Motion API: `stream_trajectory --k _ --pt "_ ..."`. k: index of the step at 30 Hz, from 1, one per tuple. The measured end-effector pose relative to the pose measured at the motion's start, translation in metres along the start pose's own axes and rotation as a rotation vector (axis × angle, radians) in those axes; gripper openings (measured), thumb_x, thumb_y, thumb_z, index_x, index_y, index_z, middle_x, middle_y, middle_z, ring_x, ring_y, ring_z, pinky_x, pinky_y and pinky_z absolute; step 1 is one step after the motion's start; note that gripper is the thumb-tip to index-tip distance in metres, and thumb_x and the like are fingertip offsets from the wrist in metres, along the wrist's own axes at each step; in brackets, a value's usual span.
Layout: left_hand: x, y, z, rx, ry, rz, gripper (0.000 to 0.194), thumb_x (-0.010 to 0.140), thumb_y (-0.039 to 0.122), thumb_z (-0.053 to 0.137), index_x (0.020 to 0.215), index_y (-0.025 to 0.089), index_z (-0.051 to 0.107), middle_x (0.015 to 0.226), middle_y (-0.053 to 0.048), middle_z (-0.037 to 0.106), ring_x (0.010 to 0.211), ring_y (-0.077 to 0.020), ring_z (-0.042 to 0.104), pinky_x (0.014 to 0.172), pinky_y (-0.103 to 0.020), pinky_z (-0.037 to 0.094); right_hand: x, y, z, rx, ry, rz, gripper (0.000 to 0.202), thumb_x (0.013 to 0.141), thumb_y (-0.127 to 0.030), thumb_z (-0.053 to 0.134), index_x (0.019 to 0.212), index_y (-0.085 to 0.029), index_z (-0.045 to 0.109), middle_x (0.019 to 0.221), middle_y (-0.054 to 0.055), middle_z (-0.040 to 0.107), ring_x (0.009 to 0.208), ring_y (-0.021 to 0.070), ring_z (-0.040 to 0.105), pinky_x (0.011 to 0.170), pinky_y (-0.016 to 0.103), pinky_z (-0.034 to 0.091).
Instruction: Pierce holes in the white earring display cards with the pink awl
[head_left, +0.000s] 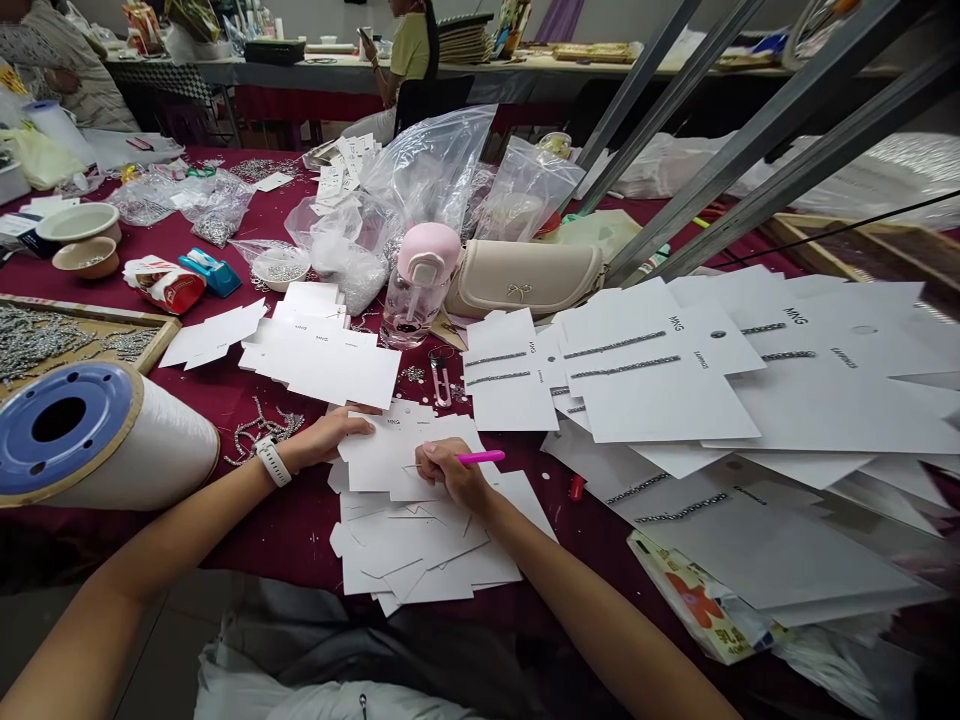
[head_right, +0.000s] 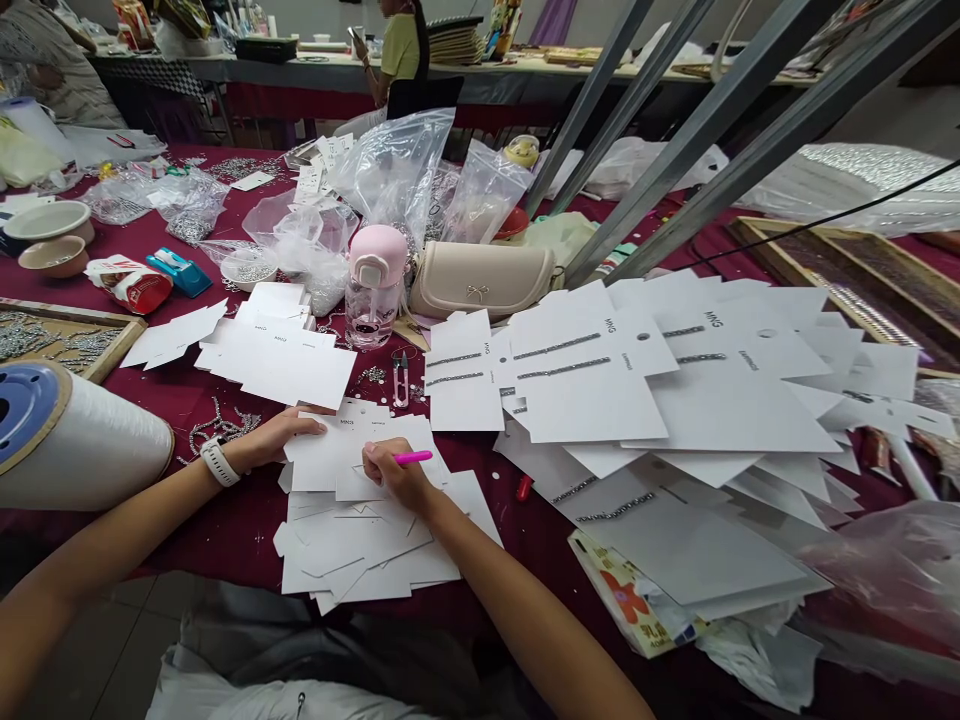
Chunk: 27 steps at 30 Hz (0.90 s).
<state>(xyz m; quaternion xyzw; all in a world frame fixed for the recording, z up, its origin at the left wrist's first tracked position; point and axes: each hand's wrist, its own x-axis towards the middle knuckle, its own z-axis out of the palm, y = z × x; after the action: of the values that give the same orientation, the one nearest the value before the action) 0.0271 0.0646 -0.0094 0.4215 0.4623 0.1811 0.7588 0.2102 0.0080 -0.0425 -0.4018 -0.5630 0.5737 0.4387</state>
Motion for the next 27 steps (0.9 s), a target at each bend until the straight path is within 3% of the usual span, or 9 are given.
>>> stream_trajectory --k 4,15,24,27 --pt "0.000 -0.001 -0.001 -0.002 0.018 -0.007 0.013 0.063 0.021 0.058 0.072 0.012 0.054 0.056 0.002 0.055 0.045 -0.0081 0.049 0.043 -0.018 0.035 0.000 0.003 0.000 -0.012 -0.016 -0.015 0.037 0.074 -0.031 0.039 0.039 -0.019 0.034 0.038 -0.003 0.034 0.037 0.0068 0.029 0.040 0.025 0.021" --pt "0.000 0.000 0.000 -0.016 0.031 -0.017 0.015 0.061 0.021 0.059 0.072 0.013 0.052 0.053 0.003 0.052 0.043 -0.0080 0.046 0.041 -0.019 0.031 0.002 -0.006 -0.002 0.170 0.078 0.011 0.038 0.072 -0.030 0.036 0.037 -0.021 0.025 0.035 -0.005 0.021 0.034 0.0070 0.028 0.037 0.024 0.018" --pt "0.004 -0.005 -0.005 -0.004 0.020 -0.004 0.034 0.060 0.021 0.059 0.093 0.014 0.055 0.065 0.001 0.058 0.052 -0.0103 0.052 0.047 -0.021 0.037 0.003 -0.006 -0.005 0.279 0.190 0.008 0.037 0.069 -0.031 0.034 0.036 -0.022 0.019 0.034 -0.005 0.016 0.030 0.0066 0.022 0.034 0.024 0.012" --pt "0.004 -0.005 -0.004 0.011 0.030 0.000 0.035 0.060 0.020 0.057 0.094 0.014 0.056 0.067 0.001 0.058 0.052 -0.0100 0.052 0.048 -0.020 0.036 0.003 -0.008 -0.005 0.271 0.169 0.022 0.037 0.067 -0.031 0.037 0.036 -0.022 0.021 0.033 -0.005 0.017 0.030 0.0063 0.022 0.034 0.024 0.012"
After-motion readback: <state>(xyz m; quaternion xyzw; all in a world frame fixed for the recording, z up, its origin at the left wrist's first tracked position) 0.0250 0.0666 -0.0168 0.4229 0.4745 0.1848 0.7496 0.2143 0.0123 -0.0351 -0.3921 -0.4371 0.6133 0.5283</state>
